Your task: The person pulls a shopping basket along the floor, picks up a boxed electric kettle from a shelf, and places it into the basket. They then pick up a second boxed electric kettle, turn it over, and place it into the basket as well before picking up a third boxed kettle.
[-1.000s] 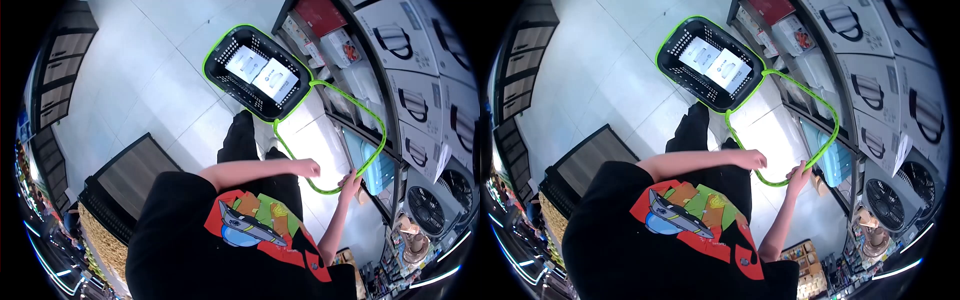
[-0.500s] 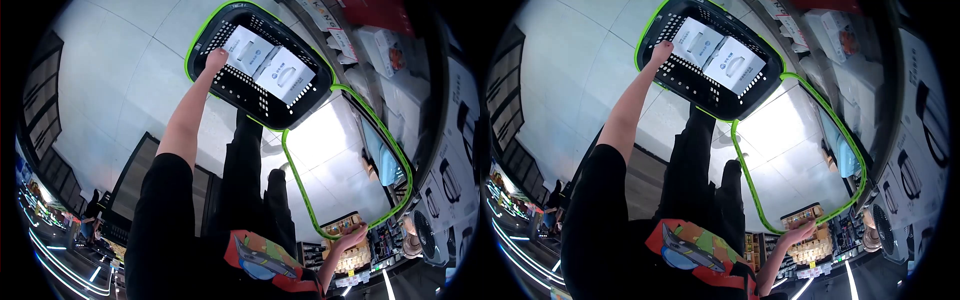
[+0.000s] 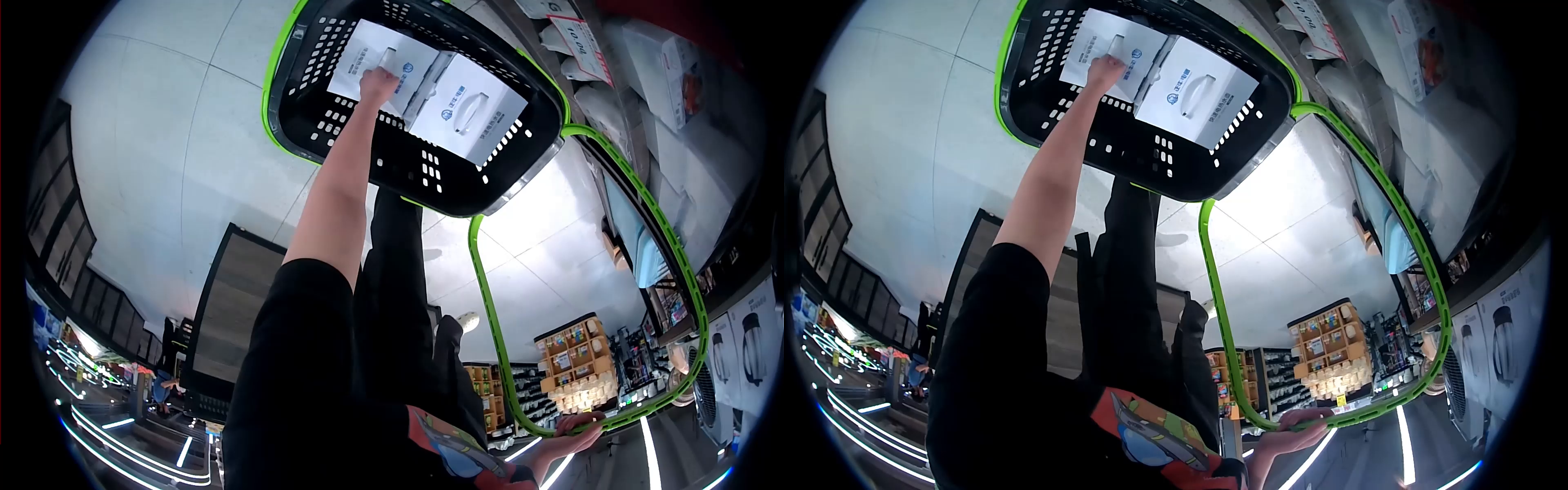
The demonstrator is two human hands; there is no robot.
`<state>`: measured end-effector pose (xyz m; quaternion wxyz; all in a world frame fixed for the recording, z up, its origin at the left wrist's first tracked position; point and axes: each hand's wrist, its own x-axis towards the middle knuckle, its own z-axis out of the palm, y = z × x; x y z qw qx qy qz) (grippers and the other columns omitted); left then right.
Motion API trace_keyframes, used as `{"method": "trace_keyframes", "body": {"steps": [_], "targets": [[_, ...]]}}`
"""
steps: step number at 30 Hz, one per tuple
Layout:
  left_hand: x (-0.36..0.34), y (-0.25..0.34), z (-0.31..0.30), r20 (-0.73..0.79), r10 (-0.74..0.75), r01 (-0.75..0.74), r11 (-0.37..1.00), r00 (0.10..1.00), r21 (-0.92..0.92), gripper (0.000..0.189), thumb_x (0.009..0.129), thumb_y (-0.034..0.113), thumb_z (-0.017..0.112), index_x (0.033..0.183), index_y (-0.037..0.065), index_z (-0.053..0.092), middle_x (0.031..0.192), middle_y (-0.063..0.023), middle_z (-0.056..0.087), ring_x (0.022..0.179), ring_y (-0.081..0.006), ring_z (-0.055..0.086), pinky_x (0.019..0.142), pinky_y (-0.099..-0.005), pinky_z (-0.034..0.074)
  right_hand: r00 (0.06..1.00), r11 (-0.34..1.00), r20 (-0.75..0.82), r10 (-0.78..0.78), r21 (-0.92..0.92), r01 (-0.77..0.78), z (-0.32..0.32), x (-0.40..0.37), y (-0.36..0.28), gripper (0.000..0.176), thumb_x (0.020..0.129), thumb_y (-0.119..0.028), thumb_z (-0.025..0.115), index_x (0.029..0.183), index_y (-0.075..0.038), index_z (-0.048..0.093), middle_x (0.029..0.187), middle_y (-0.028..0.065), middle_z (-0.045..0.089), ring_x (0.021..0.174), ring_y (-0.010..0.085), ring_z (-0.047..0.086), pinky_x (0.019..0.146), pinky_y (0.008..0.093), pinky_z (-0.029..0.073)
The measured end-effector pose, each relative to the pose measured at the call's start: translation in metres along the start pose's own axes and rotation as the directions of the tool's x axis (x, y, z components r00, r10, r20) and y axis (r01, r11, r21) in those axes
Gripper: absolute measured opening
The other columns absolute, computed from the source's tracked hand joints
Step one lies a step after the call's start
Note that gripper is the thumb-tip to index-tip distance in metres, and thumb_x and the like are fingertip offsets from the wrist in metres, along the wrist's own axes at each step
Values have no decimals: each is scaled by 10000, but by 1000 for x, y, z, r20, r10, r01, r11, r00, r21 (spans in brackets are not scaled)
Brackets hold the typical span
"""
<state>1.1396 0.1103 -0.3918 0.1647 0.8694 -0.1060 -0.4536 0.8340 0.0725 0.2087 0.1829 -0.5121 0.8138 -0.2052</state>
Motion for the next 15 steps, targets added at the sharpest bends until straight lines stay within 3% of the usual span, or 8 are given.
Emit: {"method": "trace_keyframes", "body": {"steps": [2,5,9,12,13,15], "targets": [[-8,-2,-10,1,-25,25,990,1000,-138,326,629,287,551,821,26,573,856,-144,578,878,-279,520,773,-328,416,999,997,-20,43,-67,-44,5,2,-7,309,875,-314,324,860,-28,440,472,-28,316,355,35,226,345,165,206],[-23,-5,-24,92,70,-65,996,993,-53,297,629,282,531,769,24,577,805,-132,590,822,-284,539,740,-331,423,995,997,-65,79,-18,-81,-7,21,9,305,872,-314,344,889,-32,458,467,-30,316,330,32,203,322,167,164],[-74,1,-67,-138,14,-58,946,990,-319,262,655,259,558,648,-2,541,626,-151,548,641,-302,536,625,-351,413,997,997,-12,76,27,-76,-15,32,20,292,869,-284,381,958,-19,468,493,-33,357,323,23,207,312,160,159],[-121,21,-99,-233,64,-163,885,970,-437,267,718,233,542,656,-25,511,584,-135,516,564,-270,492,576,-331,392,997,990,21,77,113,-78,-11,25,9,293,867,-253,393,1019,-11,454,537,-20,425,332,12,265,303,149,174],[-142,33,-111,-263,92,-202,880,960,-430,272,726,227,537,660,-35,499,559,-124,495,529,-224,469,548,-322,382,991,986,105,79,138,-94,-13,20,4,251,866,-220,389,996,-11,443,528,-15,417,345,11,280,301,151,177],[-185,59,-134,-261,142,-250,859,955,-446,268,734,208,528,648,-42,486,521,-106,463,493,-179,427,512,-308,364,970,968,229,-80,250,21,-15,19,11,202,866,-184,383,957,-10,429,517,-10,399,356,17,293,308,158,186]]}}
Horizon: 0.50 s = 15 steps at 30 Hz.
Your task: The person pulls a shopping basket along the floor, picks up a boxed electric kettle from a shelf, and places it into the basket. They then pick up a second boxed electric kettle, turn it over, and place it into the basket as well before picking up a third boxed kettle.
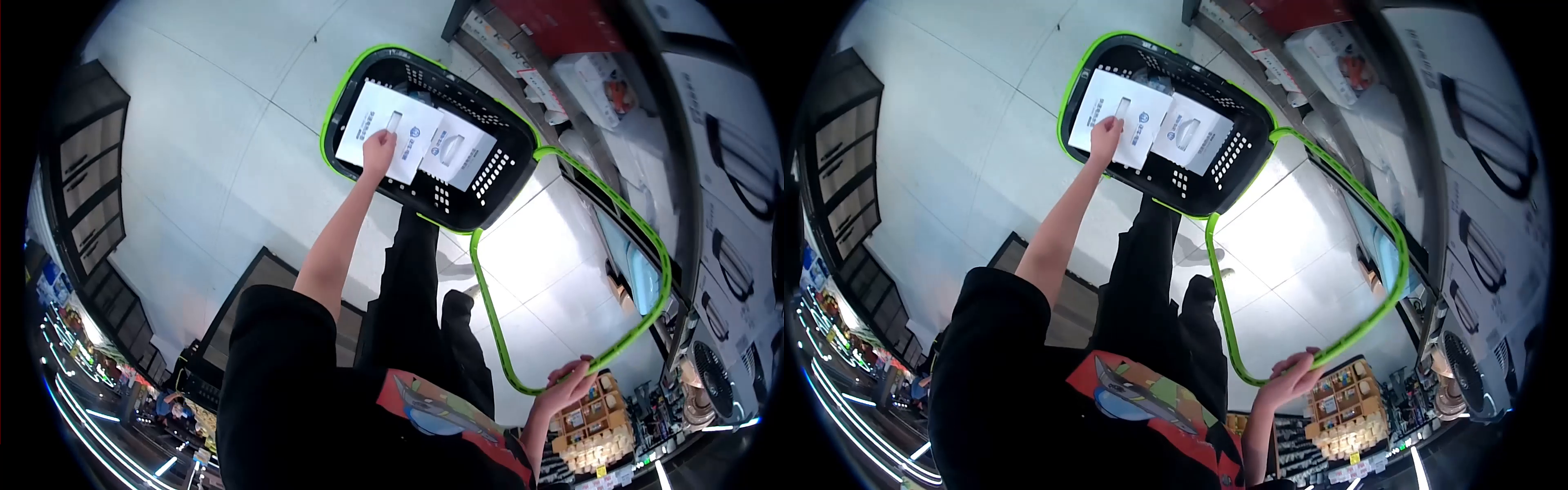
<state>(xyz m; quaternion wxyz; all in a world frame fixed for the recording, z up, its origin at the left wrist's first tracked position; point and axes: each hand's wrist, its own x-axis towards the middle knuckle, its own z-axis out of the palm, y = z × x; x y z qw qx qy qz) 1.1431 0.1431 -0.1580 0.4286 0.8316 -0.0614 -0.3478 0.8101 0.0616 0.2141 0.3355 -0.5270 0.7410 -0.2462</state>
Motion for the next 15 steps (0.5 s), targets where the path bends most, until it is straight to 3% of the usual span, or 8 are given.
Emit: {"method": "trace_keyframes", "body": {"steps": [2,4,8,10,11,13,15], "targets": [[-31,41,-12,-16,49,-49,999,999,21,265,740,189,519,631,-48,472,492,-97,434,470,-158,387,486,-297,347,998,999,59,22,-33,-20,-3,0,-9,203,879,-211,373,945,-29,433,525,-26,348,368,26,282,325,172,234],[-64,86,-28,-66,69,-67,997,995,40,261,725,187,521,628,-53,488,489,-103,442,471,-158,416,490,-303,355,993,997,114,-38,71,30,-17,10,4,220,879,-204,369,972,-11,424,558,-2,399,389,33,318,345,171,258],[-123,159,-59,-144,186,-176,982,972,74,245,703,192,522,652,-47,535,509,-103,480,494,-148,465,499,-308,368,973,968,-34,-228,104,230,-51,44,38,292,849,-125,419,1103,3,349,856,101,474,519,88,438,430,193,366],[-164,195,-72,-144,193,-190,981,971,37,244,701,194,520,662,-45,547,519,-98,496,500,-145,469,500,-303,371,949,952,-76,-305,-6,305,-72,63,54,326,835,-114,442,1121,4,339,934,127,454,607,116,472,475,210,402],[-179,211,-78,-145,188,-193,981,971,-17,245,700,197,518,667,-43,557,532,-85,510,500,-139,467,498,-294,372,955,954,-57,-292,-95,286,-86,77,78,372,818,-99,459,1145,13,324,964,161,461,687,197,512,572,281,439],[-216,251,-92,-109,207,-221,966,972,-137,249,695,206,521,677,-35,578,559,-34,522,505,-117,461,485,-258,367,914,900,-64,-401,-216,379,-105,111,141,407,803,-90,470,1163,17,313,1015,197,450,746,272,521,659,334,438],[-248,293,-104,-15,232,-231,956,973,-180,211,685,193,520,552,30,493,515,14,422,488,-67,377,442,-229,279,897,861,-62,-437,-319,397,-115,144,204,457,781,-108,493,1177,25,305,1051,231,443,813,335,517,740,374,420]]}}
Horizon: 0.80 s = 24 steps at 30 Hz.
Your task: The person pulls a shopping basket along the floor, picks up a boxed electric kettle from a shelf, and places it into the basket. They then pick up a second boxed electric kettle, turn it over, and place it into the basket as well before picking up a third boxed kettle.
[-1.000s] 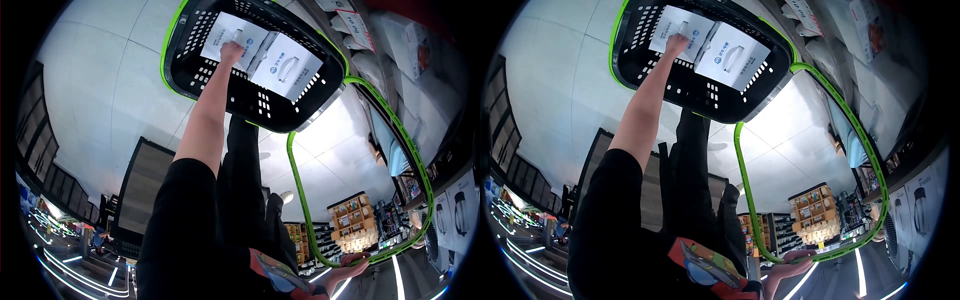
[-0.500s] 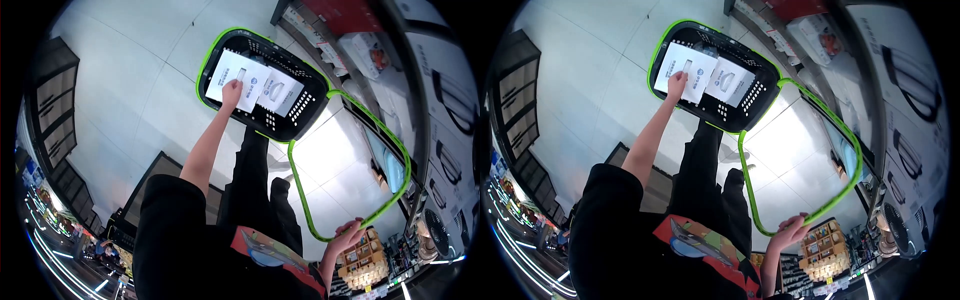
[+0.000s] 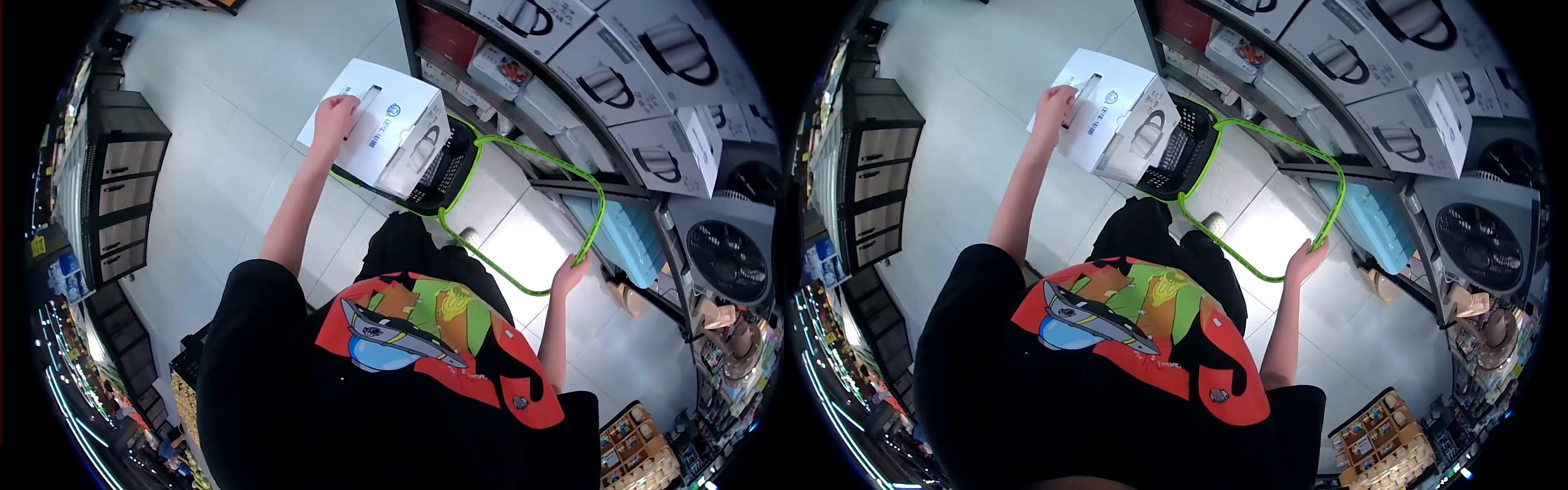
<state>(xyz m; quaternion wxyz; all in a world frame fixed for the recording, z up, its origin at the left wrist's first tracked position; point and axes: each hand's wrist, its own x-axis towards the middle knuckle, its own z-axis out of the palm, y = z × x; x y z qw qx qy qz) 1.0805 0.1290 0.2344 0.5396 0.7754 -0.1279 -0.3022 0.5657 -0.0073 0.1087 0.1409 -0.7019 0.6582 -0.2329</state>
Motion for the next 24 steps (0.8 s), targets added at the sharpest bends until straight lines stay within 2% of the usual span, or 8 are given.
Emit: {"method": "trace_keyframes", "body": {"steps": [3,7,9,11,13,16,19,24], "targets": [[-27,57,6,140,90,-81,995,986,-64,237,678,174,517,499,80,392,498,38,341,487,-46,298,441,-220,212,982,983,97,163,-99,-153,18,9,73,557,737,-185,538,1187,40,299,1070,271,449,913,388,494,824,394,385],[-75,108,26,279,244,-225,969,929,-99,244,677,154,519,489,100,373,501,54,315,495,-44,270,460,-211,197,791,859,347,504,-105,-501,15,16,97,657,668,-288,580,1169,62,337,1121,258,440,1054,345,433,884,357,341],[-96,121,39,333,286,-267,958,899,-101,229,678,144,527,495,102,394,512,58,329,506,-42,279,470,-205,203,874,930,349,338,19,-367,37,16,107,673,658,-315,611,1180,19,348,1123,233,445,1036,322,450,832,380,386],[-111,128,56,368,286,-264,958,885,-109,210,679,135,535,507,103,419,523,62,342,518,-39,287,480,-199,208,720,809,632,285,245,-535,22,17,42,755,655,-374,653,1262,-170,253,1232,167,322,1016,287,437,730,428,436],[-130,140,73,379,258,-234,966,889,-110,186,680,127,542,522,103,447,533,67,353,530,-35,294,491,-192,212,660,688,751,-23,491,-535,0,16,-23,806,679,-254,669,1298,-199,156,1306,158,208,1054,295,428,759,405,437],[-147,156,98,371,217,-159,971,903,-180,169,685,125,536,542,78,461,534,66,351,537,-32,297,497,-184,210,626,552,539,-564,809,-200,-17,13,-88,1014,603,-246,724,1313,-286,1,1348,163,83,1097,305,396,795,340,424],[-137,158,104,559,259,-141,959,787,-245,213,713,134,505,529,73,417,522,58,331,527,-36,289,490,-191,208,470,354,574,-671,804,-478,-53,13,-129,1113,529,-284,760,1321,-238,-21,1365,145,-9,1242,254,166,845,362,390],[-135,173,121,736,291,-86,949,612,-304,273,757,136,454,515,102,334,504,48,289,499,-44,275,480,-207,212,612,234,444,-654,889,-394,-81,-2,-144,1242,419,-662,636,1321,-170,-62,1378,69,-68,1268,183,-2,1005,315,41]]}}
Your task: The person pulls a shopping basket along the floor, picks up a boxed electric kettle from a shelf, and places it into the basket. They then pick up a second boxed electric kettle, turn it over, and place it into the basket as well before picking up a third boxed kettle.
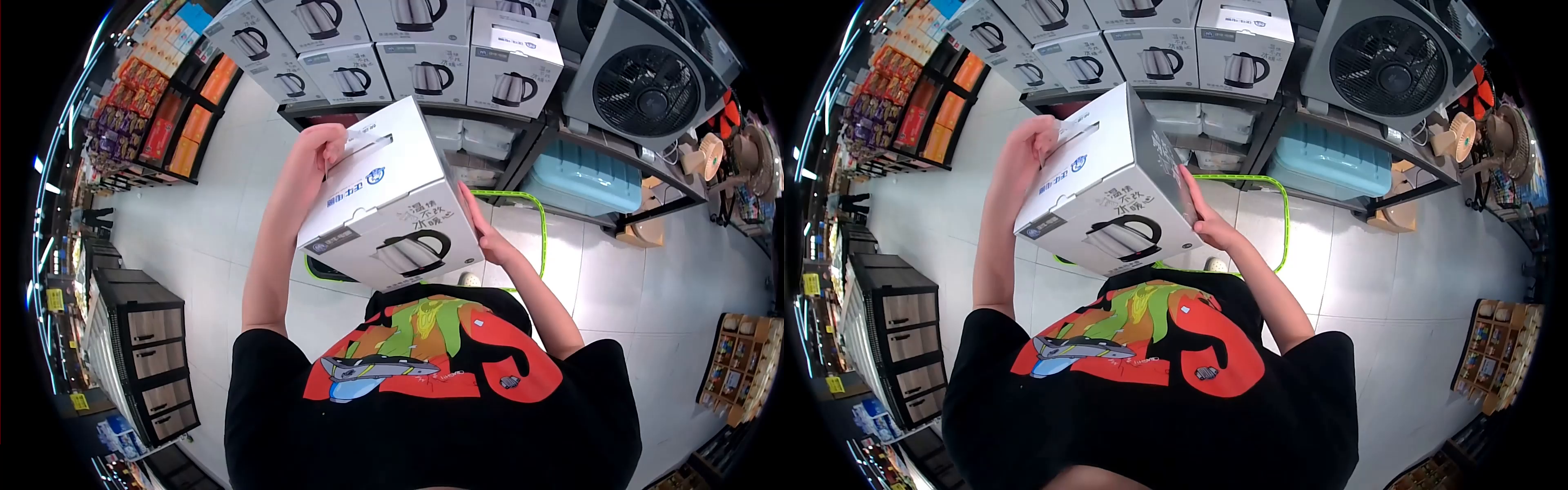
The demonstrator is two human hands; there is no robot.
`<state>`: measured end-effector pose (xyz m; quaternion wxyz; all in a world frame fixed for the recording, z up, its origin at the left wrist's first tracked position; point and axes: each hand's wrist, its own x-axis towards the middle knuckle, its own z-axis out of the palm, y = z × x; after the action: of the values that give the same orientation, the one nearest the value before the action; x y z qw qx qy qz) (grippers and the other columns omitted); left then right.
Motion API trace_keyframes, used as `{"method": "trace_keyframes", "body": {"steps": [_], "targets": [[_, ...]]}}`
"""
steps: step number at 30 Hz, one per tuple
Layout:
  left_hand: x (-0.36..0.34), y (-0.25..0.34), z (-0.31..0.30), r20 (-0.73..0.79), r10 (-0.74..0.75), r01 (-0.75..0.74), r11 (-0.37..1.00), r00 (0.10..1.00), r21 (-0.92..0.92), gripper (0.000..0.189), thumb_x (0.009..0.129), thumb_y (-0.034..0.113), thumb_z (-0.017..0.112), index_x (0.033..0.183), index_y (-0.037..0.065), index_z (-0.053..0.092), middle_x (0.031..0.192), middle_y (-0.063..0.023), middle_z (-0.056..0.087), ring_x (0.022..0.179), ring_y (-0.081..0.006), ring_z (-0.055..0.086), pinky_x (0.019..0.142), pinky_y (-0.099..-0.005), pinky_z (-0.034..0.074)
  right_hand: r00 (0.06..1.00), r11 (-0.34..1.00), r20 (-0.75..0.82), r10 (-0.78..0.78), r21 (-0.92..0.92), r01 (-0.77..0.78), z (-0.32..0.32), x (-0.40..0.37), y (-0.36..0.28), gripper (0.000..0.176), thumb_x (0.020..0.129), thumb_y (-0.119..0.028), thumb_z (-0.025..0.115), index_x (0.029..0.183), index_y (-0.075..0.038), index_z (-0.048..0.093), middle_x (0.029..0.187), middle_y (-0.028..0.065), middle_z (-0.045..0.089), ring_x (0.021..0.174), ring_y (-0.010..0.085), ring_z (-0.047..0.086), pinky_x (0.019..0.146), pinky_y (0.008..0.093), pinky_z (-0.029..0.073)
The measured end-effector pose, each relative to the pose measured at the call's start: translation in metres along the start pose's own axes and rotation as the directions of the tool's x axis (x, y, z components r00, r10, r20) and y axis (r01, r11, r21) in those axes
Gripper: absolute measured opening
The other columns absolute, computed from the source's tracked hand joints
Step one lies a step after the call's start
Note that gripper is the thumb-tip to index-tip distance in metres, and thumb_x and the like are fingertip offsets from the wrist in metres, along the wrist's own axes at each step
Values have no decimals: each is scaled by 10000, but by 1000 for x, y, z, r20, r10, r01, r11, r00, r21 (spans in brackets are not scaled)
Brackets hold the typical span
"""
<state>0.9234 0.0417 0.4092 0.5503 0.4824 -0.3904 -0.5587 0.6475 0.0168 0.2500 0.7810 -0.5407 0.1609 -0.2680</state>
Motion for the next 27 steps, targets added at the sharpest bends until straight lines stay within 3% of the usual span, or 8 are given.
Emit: {"method": "trace_keyframes", "body": {"steps": [5,7,13,16,17,22,26,27], "targets": [[42,-9,-3,45,-210,214,968,977,-130,283,763,142,460,519,127,318,496,52,296,474,-45,289,468,-191,236,995,983,-36,-88,159,93,7,-25,-12,1178,470,-498,718,1327,-153,-12,1379,65,40,1253,198,127,995,306,157],[55,-14,-7,110,-260,273,953,959,-128,283,767,155,470,530,136,317,506,57,306,482,-44,310,473,-181,252,985,995,-144,-97,8,100,5,-29,-14,1068,529,-390,719,1330,-150,54,1373,68,88,1236,204,188,968,308,226],[87,-33,11,212,-334,328,943,918,64,148,773,190,479,764,42,488,597,44,382,567,-51,361,558,-185,309,816,866,-503,285,499,6,-12,-42,9,585,763,-424,460,1220,-81,336,1155,95,445,1063,243,424,894,406,326],[98,-39,19,368,-417,365,908,831,205,440,769,208,488,1084,-87,399,659,35,432,670,-59,425,625,-174,350,840,764,-384,384,643,-55,-35,-42,19,582,778,-508,402,1152,-63,397,1066,107,500,937,228,520,764,388,451],[105,-49,19,348,-437,392,899,829,196,364,773,202,483,1022,-63,475,640,48,464,574,-33,397,508,-145,316,848,697,-334,412,715,-58,-40,-42,27,577,785,-512,386,1141,-59,407,1052,114,506,918,232,530,750,380,463],[111,-66,25,371,-501,466,865,782,184,399,788,199,464,1056,-96,441,665,21,498,599,-49,443,550,-152,350,866,557,-277,417,830,-3,-29,-46,49,528,831,-460,319,1163,-62,423,1081,126,506,954,277,509,820,401,420],[118,-74,22,416,-543,530,833,729,158,301,794,214,450,880,-70,502,795,-54,568,663,-77,504,674,-179,422,839,547,-273,471,837,-34,-25,-51,59,560,819,-483,322,1180,-62,400,1127,141,469,1007,307,469,850,447,381],[111,-71,29,310,-523,493,852,794,175,309,788,220,463,898,-66,505,797,-45,569,656,-69,502,648,-172,424,832,558,-286,475,829,-33,-25,-53,60,582,811,-497,325,1189,-59,388,1150,148,451,1035,321,449,863,471,363]]}}
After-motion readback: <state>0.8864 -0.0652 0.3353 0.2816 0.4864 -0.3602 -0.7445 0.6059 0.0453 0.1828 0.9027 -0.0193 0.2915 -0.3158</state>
